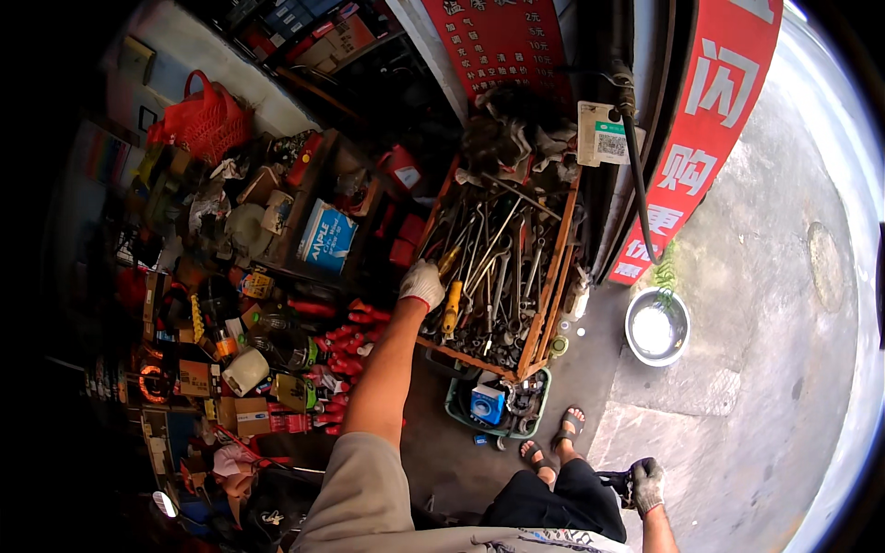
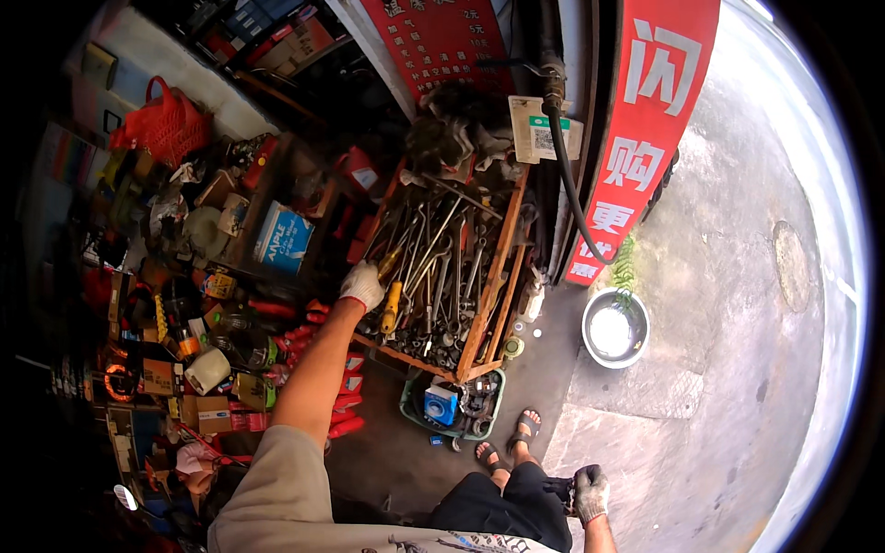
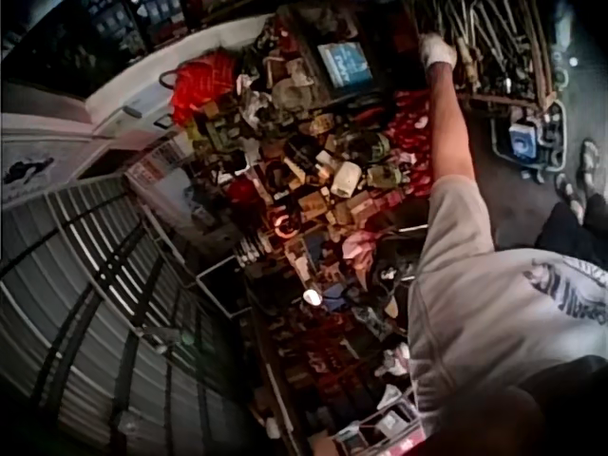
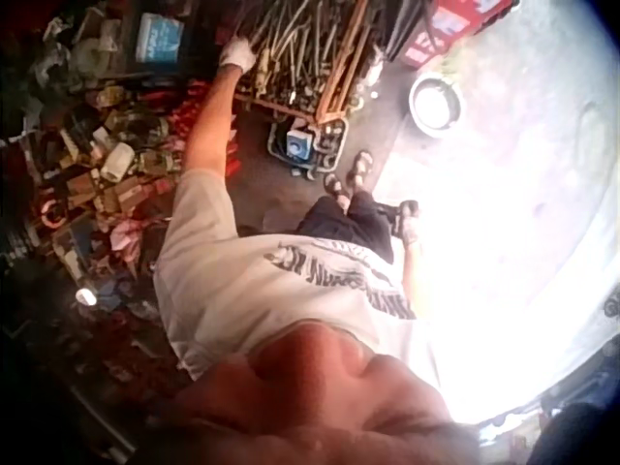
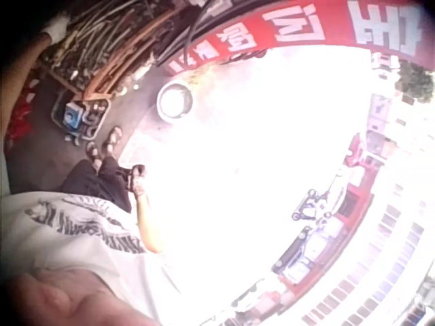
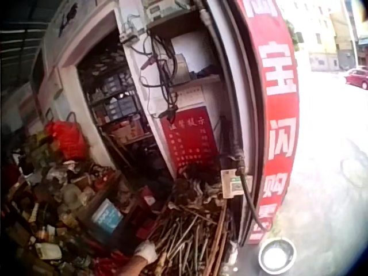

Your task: The person selects pliers and a socket wrench, then uses them to loosen and disassemble the rear wheel and exhaust components of a scooter. They remove the wheel, handle and clean the brake shoes and dipstick, and remove their gloves.

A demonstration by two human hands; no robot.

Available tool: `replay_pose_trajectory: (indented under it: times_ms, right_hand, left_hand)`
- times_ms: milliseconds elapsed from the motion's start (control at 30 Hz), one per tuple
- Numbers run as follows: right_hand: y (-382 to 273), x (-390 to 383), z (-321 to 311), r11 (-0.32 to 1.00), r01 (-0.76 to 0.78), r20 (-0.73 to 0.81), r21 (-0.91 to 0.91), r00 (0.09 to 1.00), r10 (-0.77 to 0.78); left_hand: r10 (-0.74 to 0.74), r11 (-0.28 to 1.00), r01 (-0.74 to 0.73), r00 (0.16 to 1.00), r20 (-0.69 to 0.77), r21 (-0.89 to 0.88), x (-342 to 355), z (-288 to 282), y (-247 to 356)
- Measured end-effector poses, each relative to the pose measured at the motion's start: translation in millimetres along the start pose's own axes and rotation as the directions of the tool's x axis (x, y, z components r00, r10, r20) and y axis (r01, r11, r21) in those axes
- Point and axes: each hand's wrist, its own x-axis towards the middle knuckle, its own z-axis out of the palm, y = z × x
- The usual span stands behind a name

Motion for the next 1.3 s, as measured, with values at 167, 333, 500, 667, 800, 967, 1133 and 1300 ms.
replay_pose_trajectory:
  times_ms: [167,333,500,667,800,967,1133,1300]
  right_hand:
    - [16,-1,0,0.998,0.003,-0.049,0.057,0.999,-0.001]
    - [33,-6,0,0.999,0.037,-0.077,0.019,0.996,-0.036]
    - [31,-12,6,0.999,0.046,-0.075,0.017,0.996,-0.044]
    - [43,-14,-3,0.997,0.07,-0.099,-0.03,0.992,-0.072]
    - [32,-20,-9,0.998,0.022,-0.133,0.058,0.991,-0.014]
    - [48,-15,-12,0.997,0.069,-0.112,0.045,0.992,-0.064]
    - [47,-21,-20,0.997,0.079,-0.128,-0.015,0.988,-0.08]
    - [44,-19,-10,0.999,0.035,-0.101,0.036,0.994,-0.031]
  left_hand:
    - [-0.077,0.997,0.075,0.993,0.088,0.026,6,4,-11]
    - [-0.123,0.974,0.135,0.989,0.079,-0.182,0,2,-9]
    - [-0.095,0.976,0.127,0.979,0.182,-0.175,13,-4,-17]
    - [-0.061,0.988,0.104,0.944,0.325,-0.115,10,-23,-5]
    - [-0.128,0.987,0.152,0.939,0.32,-0.05,21,-11,4]
    - [-0.189,0.981,0.193,0.946,0.265,0.013,48,43,-28]
    - [-0.189,0.982,0.177,0.947,0.261,0.067,35,28,2]
    - [-0.265,0.963,0.246,0.93,0.255,0.106,-5,-24,-10]
